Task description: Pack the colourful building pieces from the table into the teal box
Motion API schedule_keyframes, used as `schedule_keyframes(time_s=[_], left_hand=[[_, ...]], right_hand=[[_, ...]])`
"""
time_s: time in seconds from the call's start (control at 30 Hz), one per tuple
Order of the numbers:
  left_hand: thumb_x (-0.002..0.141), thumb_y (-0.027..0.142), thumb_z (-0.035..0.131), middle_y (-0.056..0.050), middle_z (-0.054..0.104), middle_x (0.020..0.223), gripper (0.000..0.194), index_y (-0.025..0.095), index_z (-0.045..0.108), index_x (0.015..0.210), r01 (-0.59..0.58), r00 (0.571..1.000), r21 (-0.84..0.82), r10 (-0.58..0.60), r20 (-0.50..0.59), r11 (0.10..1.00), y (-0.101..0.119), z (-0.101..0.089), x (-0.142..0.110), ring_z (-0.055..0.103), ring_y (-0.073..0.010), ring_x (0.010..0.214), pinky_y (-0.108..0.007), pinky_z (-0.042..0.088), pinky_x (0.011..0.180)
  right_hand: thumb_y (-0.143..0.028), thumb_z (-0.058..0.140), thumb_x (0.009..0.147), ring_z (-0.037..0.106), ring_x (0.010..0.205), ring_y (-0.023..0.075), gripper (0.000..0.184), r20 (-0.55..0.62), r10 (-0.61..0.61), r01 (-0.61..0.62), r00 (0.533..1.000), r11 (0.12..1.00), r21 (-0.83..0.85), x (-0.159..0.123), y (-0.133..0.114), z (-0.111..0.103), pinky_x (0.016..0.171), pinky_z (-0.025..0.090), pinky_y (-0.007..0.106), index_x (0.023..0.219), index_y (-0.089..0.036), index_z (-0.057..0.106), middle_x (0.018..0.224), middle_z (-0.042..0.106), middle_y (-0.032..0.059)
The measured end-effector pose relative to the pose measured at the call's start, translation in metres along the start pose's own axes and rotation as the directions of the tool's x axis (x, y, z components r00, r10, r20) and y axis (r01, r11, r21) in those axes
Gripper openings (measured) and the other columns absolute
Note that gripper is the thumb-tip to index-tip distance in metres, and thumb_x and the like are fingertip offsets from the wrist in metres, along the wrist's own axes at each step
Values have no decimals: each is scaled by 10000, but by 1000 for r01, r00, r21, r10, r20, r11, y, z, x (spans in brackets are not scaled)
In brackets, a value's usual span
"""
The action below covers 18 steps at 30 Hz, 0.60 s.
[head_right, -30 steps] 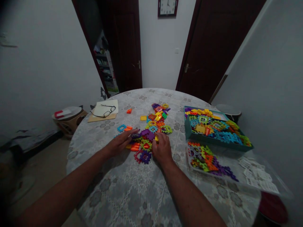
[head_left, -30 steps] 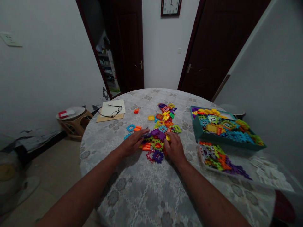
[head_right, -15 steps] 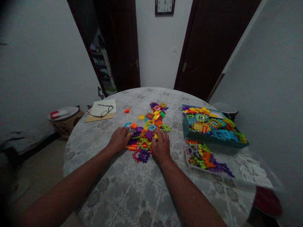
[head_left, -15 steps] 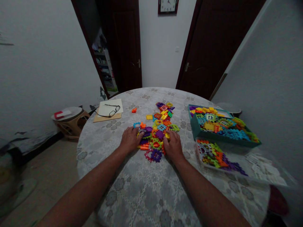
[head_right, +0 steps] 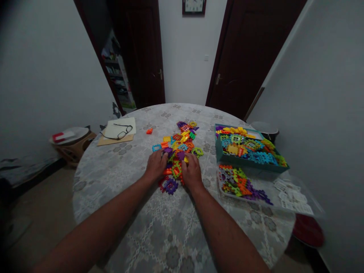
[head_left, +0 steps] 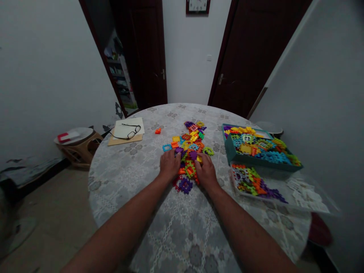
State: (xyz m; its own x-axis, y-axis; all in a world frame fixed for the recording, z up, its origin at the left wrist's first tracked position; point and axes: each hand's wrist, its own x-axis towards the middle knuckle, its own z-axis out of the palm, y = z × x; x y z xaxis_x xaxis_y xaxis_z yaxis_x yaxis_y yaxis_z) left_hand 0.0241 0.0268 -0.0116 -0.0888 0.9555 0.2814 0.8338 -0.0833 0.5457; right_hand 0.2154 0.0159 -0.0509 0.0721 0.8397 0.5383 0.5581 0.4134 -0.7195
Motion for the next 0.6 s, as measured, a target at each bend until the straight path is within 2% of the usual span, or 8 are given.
schedule_keyframes(time_s=[0.13, 0.17, 0.23, 0.3, 0.4, 0.5, 0.6], left_hand=[[1107, 298, 364, -129, 723, 1392, 413, 223, 664, 1380, -7, 1000, -76, 7, -3, 997, 3, -3, -2, 646, -277, 1352, -453, 480, 1198], [1097, 287, 380, -121, 717, 1387, 396, 238, 670, 1363, -22, 1000, -85, 21, -10, 996, 1, -7, -4, 642, -274, 1353, -454, 481, 1201], [1052, 265, 465, -123, 711, 1345, 333, 252, 689, 1298, -122, 992, -91, 122, -6, 988, -4, -15, -9, 628, -290, 1350, -484, 472, 1213], [982, 257, 597, -118, 716, 1290, 242, 258, 712, 1195, -280, 957, -105, 286, 50, 954, -9, -24, -15, 624, -304, 1330, -494, 467, 1214], [910, 311, 756, -119, 708, 1318, 217, 251, 729, 1117, -441, 867, -120, 457, 196, 889, -16, -34, -19, 623, -317, 1301, -487, 481, 1179], [910, 365, 803, -136, 685, 1338, 285, 238, 739, 1157, -506, 803, -99, 510, 309, 857, -22, -38, -16, 623, -329, 1264, -489, 498, 1116], [935, 406, 796, -131, 682, 1293, 323, 225, 741, 1197, -510, 792, -95, 510, 336, 855, -28, -38, -10, 628, -316, 1221, -458, 501, 1060]], right_hand=[[-339, 548, 983, 668, 1240, 297, 399, -29, 78, -77, 997, 996, 35, 3, 0, -4, 1150, 511, 475, 1294, -153, 716, 1301, 719, 174], [-354, 552, 984, 669, 1237, 297, 404, -34, 93, -92, 995, 995, 45, 3, -1, -5, 1145, 513, 471, 1294, -155, 718, 1299, 722, 171], [-387, 567, 985, 671, 1230, 299, 417, -45, 135, -132, 990, 989, 65, 4, -2, -7, 1132, 517, 462, 1296, -157, 721, 1300, 726, 169], [-426, 584, 985, 678, 1217, 300, 434, -56, 195, -189, 979, 977, 95, 5, -1, -9, 1119, 519, 456, 1299, -160, 723, 1303, 733, 164], [-491, 580, 994, 679, 1237, 296, 477, -90, 293, -275, 952, 947, 166, 6, 0, -12, 1122, 508, 450, 1317, -167, 715, 1327, 745, 151], [-551, 554, 1004, 675, 1255, 282, 512, -129, 356, -317, 925, 915, 249, 8, 2, -15, 1132, 491, 431, 1304, -168, 713, 1311, 760, 130], [-619, 548, 993, 701, 1153, 251, 534, -147, 389, -333, 909, 893, 304, 11, 2, -18, 1057, 520, 388, 1249, -183, 720, 1209, 779, 95]])
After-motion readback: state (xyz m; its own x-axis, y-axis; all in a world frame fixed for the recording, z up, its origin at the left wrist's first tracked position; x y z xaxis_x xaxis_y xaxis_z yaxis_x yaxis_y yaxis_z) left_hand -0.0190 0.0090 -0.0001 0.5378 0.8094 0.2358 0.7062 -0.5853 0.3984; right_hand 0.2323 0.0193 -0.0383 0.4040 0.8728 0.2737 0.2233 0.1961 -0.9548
